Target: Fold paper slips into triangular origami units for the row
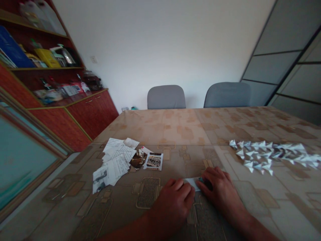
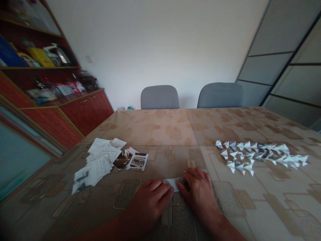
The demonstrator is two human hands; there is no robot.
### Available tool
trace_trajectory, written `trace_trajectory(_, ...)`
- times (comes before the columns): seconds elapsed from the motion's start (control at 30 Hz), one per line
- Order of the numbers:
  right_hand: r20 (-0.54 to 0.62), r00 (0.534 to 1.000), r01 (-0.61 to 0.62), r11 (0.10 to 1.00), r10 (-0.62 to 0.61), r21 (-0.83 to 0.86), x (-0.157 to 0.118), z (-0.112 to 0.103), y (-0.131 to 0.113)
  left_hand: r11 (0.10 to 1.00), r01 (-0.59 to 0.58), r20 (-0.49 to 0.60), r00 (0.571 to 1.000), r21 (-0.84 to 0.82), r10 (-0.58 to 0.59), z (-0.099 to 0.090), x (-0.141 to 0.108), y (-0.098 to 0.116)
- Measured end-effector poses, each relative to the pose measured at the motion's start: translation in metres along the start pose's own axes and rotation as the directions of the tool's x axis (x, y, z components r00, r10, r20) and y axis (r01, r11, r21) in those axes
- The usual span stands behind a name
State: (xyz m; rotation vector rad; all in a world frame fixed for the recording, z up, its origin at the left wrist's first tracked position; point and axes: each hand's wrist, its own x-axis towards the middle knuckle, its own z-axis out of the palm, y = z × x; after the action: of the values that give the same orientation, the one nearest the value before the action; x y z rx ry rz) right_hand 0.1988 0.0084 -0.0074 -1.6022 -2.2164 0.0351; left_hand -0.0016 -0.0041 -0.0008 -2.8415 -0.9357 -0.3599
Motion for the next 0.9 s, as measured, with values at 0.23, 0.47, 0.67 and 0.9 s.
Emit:
trace_trajectory(0.23, -0.033, 0.999, -0.007, 0.999, 0.006, -0.039, -0.0023, 0.0029, -0.0007, 1.000, 0.003, 0.043, 0.999, 0.011, -0.003, -0.0022, 0.0009, 0.0021)
trace_trajectory(0.47, -0.011, 0.999, -0.046, 0.996, 0.046, -0.073, -0.0027, -0.0002, -0.0024, 1.000, 0.010, 0.050, 0.999, -0.005, -0.010, -0.0066, 0.0051, 0.0024)
trace_trajectory(0.67, 0.013, 0.998, -0.065, 0.996, 0.066, -0.053, -0.0017, -0.0022, -0.0030, 1.000, -0.001, 0.042, 0.999, 0.002, 0.001, -0.0049, 0.0046, 0.0029)
trace_trajectory(0.9, -0.075, 0.994, -0.083, 0.996, 0.085, 0.022, -0.0059, 0.0057, 0.0044, 0.999, -0.040, 0.082, 0.996, -0.005, 0.040, -0.0095, 0.0031, 0.0011)
